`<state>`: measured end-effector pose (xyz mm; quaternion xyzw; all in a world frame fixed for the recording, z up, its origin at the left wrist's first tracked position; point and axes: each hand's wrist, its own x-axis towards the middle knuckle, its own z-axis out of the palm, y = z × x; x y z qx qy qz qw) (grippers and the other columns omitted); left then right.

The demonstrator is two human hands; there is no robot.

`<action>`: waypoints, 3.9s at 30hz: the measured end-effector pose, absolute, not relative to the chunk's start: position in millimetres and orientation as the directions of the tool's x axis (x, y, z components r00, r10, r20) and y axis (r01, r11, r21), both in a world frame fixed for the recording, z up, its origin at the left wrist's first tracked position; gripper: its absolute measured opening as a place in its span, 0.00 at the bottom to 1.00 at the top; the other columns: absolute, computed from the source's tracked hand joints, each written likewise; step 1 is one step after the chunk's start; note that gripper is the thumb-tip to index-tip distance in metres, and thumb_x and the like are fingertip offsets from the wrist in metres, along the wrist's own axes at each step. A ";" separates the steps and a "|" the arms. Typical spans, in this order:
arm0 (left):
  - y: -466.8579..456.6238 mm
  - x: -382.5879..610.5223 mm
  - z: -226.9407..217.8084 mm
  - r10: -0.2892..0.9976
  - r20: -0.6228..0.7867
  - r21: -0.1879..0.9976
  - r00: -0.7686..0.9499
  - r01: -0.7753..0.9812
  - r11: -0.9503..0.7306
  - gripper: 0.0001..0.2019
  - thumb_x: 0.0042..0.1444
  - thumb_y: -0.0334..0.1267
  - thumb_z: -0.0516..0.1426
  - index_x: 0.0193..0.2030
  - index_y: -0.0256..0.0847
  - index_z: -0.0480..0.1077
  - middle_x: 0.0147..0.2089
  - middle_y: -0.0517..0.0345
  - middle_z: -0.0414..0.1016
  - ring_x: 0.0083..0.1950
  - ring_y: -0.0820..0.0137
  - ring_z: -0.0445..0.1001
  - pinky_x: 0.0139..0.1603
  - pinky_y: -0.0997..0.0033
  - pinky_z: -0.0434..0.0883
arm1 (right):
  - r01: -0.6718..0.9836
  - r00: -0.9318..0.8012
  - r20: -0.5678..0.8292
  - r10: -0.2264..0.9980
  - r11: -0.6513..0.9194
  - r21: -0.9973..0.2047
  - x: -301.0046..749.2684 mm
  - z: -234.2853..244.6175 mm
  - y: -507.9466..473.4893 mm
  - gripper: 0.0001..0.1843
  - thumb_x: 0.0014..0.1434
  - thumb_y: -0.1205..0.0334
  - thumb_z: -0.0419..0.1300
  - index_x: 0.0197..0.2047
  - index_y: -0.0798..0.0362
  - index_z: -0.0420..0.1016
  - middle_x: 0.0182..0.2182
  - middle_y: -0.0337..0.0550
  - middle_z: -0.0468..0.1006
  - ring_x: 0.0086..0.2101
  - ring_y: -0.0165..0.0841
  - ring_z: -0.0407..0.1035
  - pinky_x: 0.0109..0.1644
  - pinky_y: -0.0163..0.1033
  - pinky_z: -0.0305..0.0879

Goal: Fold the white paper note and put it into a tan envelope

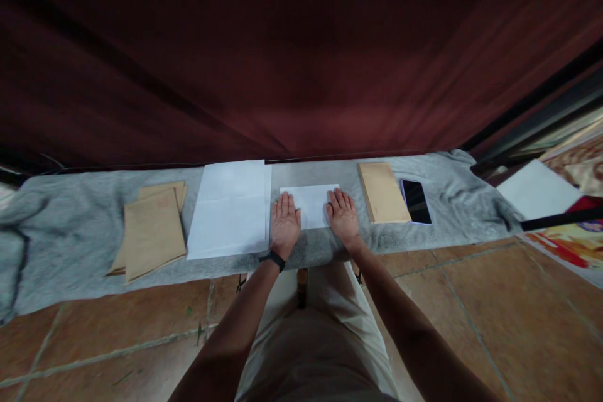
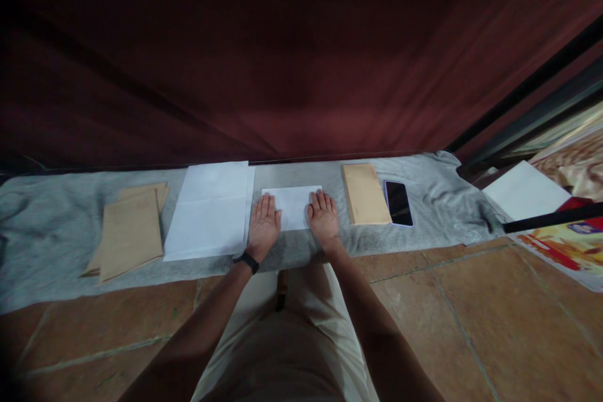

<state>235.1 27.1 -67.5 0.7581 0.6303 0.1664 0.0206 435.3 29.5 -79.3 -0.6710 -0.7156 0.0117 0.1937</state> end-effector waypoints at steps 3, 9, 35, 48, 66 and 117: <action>14.0 239.8 -66.5 0.945 0.239 0.243 0.223 0.929 -0.280 0.29 0.71 0.40 0.42 0.75 0.29 0.50 0.78 0.42 0.46 0.79 0.59 0.42 0.77 0.50 0.50 | 0.955 -0.030 0.267 0.963 0.107 -0.277 435.4 -79.9 29.3 0.27 0.74 0.57 0.46 0.71 0.56 0.62 0.70 0.54 0.60 0.68 0.45 0.54 0.72 0.54 0.46; -9.1 249.1 -68.5 0.943 0.186 0.241 0.275 0.918 -0.315 0.27 0.72 0.42 0.43 0.74 0.33 0.55 0.77 0.44 0.51 0.78 0.56 0.46 0.76 0.50 0.53 | 0.954 -0.029 0.261 0.965 0.104 -0.281 435.5 -80.0 29.6 0.27 0.74 0.57 0.45 0.71 0.57 0.62 0.70 0.54 0.61 0.68 0.46 0.54 0.72 0.55 0.45; -13.7 252.6 -67.2 0.942 0.150 0.179 0.300 0.929 -0.325 0.27 0.70 0.40 0.45 0.73 0.34 0.56 0.77 0.45 0.52 0.78 0.57 0.47 0.77 0.47 0.49 | 0.926 -0.144 0.218 0.965 0.209 -0.316 400.5 -76.8 2.9 0.27 0.74 0.58 0.45 0.72 0.54 0.61 0.72 0.51 0.57 0.70 0.43 0.51 0.73 0.54 0.46; -15.1 253.2 -64.2 0.946 0.125 0.196 0.300 0.927 -0.320 0.28 0.69 0.41 0.45 0.75 0.37 0.54 0.77 0.49 0.52 0.78 0.57 0.47 0.77 0.47 0.48 | 0.955 -0.051 0.248 0.967 0.120 -0.271 437.3 -80.1 -5.9 0.27 0.74 0.58 0.44 0.72 0.54 0.61 0.70 0.54 0.60 0.68 0.44 0.55 0.71 0.54 0.50; -13.9 255.0 -64.1 0.942 0.112 0.148 0.317 0.932 -0.331 0.28 0.69 0.40 0.45 0.74 0.35 0.56 0.77 0.47 0.53 0.79 0.57 0.45 0.78 0.44 0.45 | 0.917 -0.178 0.194 0.965 0.235 -0.321 412.8 -67.3 21.0 0.27 0.73 0.60 0.45 0.71 0.57 0.62 0.71 0.52 0.59 0.69 0.43 0.53 0.72 0.52 0.49; 37.1 232.6 -74.3 0.948 0.217 0.218 0.233 0.935 -0.280 0.29 0.71 0.42 0.42 0.74 0.29 0.55 0.75 0.40 0.55 0.78 0.57 0.48 0.76 0.50 0.52 | 0.944 -0.087 0.211 0.974 0.148 -0.294 427.5 -74.2 20.3 0.27 0.73 0.56 0.47 0.71 0.54 0.62 0.71 0.51 0.60 0.68 0.44 0.55 0.72 0.54 0.46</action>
